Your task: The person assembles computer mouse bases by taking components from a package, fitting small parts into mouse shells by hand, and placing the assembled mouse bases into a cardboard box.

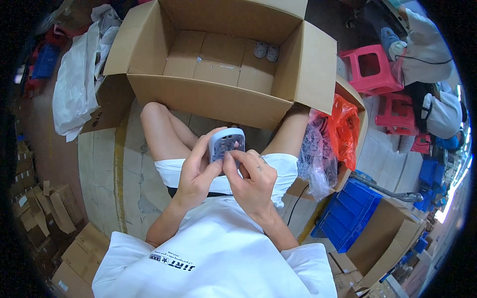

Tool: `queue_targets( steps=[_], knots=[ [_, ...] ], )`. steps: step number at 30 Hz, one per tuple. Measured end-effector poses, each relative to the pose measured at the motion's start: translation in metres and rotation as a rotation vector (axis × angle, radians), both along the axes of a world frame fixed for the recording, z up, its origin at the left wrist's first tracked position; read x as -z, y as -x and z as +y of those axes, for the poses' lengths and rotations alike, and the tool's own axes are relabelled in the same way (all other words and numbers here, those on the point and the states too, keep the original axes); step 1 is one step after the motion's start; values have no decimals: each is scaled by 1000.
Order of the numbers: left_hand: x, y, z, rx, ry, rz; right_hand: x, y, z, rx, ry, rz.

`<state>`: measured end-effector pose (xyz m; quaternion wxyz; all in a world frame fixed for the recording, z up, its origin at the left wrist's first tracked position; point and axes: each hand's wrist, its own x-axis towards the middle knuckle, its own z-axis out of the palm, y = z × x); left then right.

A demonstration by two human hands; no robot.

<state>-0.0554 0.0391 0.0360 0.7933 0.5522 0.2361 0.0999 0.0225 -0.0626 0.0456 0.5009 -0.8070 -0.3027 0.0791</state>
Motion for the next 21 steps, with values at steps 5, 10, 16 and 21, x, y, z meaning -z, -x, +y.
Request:
queue_targets(
  steps=[5,10,16,21],
  knots=[
    [-3,0,-4,-113,-194,72,-4,3,-5,12,-32,67],
    [-5,-2,-5,-224,-218,80,0,6,-7,110,-80,139],
    [-3,-15,-12,-250,-278,109,-1,-2,-1,140,-20,379],
    [12,-2,6,-221,-378,157,18,-8,4,29,-220,525]
  ],
)
